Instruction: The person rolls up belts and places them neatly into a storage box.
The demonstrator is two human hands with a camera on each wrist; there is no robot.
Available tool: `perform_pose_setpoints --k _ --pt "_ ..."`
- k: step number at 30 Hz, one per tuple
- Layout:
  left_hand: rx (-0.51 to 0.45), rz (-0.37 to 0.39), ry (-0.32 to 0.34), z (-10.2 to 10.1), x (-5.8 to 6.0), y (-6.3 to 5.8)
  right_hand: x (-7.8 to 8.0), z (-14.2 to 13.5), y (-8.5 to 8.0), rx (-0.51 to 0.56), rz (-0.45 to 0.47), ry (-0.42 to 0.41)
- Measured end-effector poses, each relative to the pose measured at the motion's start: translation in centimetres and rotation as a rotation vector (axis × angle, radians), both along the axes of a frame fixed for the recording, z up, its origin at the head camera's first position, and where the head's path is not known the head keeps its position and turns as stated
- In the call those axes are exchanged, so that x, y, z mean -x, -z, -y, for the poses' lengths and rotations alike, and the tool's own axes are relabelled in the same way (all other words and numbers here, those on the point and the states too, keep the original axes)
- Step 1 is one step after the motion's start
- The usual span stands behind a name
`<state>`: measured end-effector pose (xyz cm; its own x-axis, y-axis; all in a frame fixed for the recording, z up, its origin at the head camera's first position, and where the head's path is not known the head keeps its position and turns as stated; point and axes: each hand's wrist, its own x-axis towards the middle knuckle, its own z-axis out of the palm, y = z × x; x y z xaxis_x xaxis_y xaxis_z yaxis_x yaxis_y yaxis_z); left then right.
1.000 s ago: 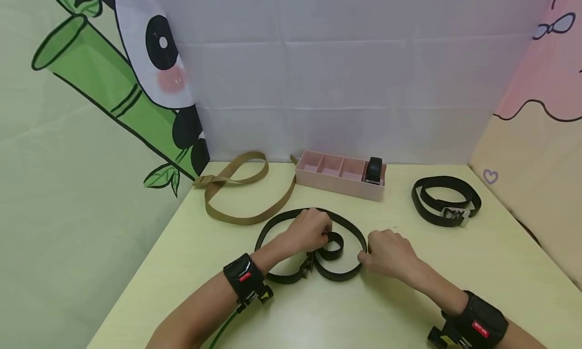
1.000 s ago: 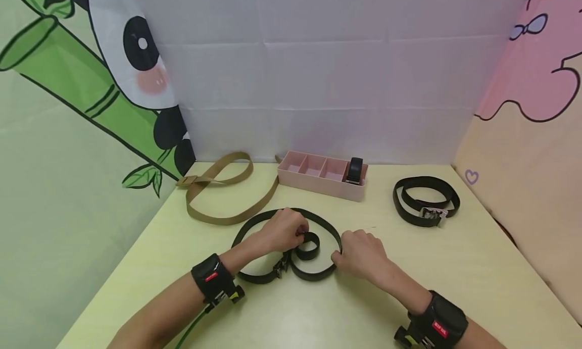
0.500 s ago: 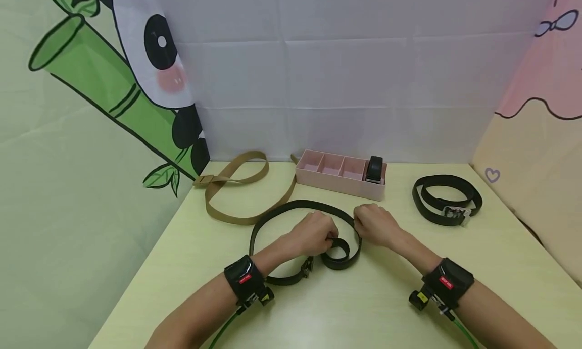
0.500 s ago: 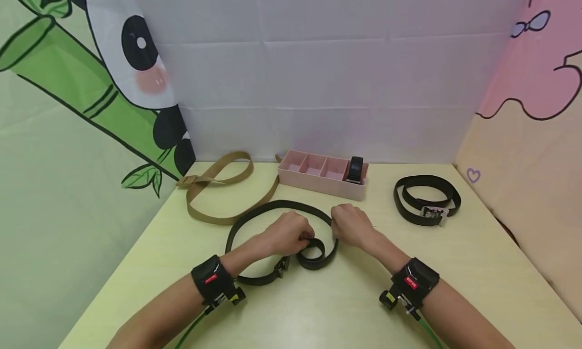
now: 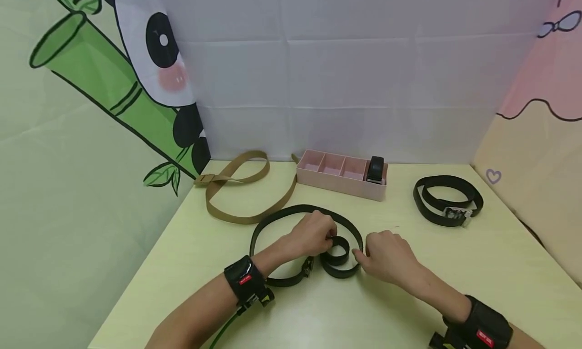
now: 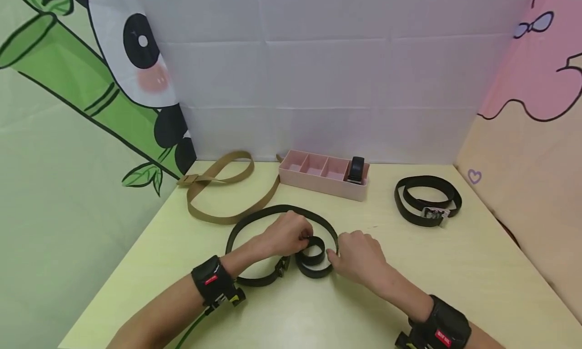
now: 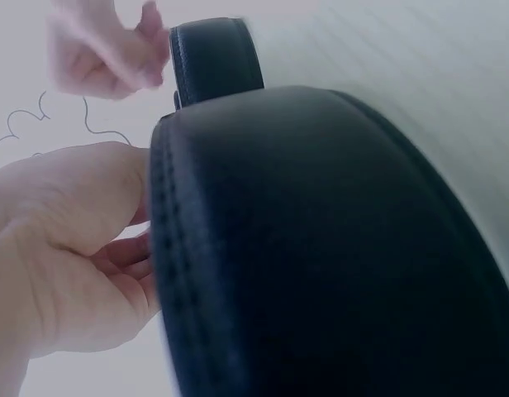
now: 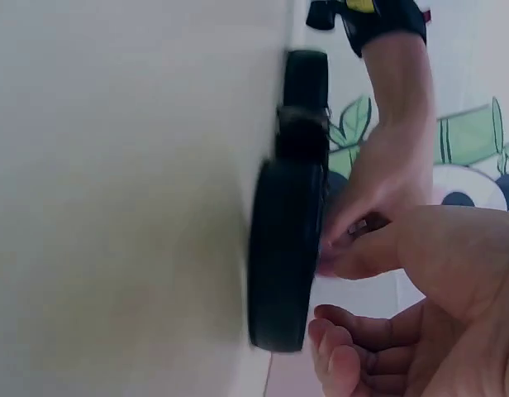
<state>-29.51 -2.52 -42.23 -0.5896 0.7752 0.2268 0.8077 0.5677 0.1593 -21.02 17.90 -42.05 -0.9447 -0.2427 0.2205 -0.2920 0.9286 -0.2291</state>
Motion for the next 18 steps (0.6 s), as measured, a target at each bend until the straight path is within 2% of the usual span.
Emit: perform_pose_setpoints --k 3,6,12,18 --pt "0.004 0.004 -0.019 0.3 -0.1 0.0 -0.7 0.5 0.3 0.007 0.062 -0.012" --pt "-0.002 0.002 -0.016 0.5 -0.2 0.1 -0.4 0.6 0.6 0.026 0.072 -0.007" --pt "-0.019 -0.001 0.028 1.0 -0.1 0.4 1.7 -0.2 0.7 0.045 0.025 -0.004" --pt "-0.046 0.03 0.086 0.8 -0.1 0.6 4.2 -0.2 1.2 0.085 -0.062 -0.115"
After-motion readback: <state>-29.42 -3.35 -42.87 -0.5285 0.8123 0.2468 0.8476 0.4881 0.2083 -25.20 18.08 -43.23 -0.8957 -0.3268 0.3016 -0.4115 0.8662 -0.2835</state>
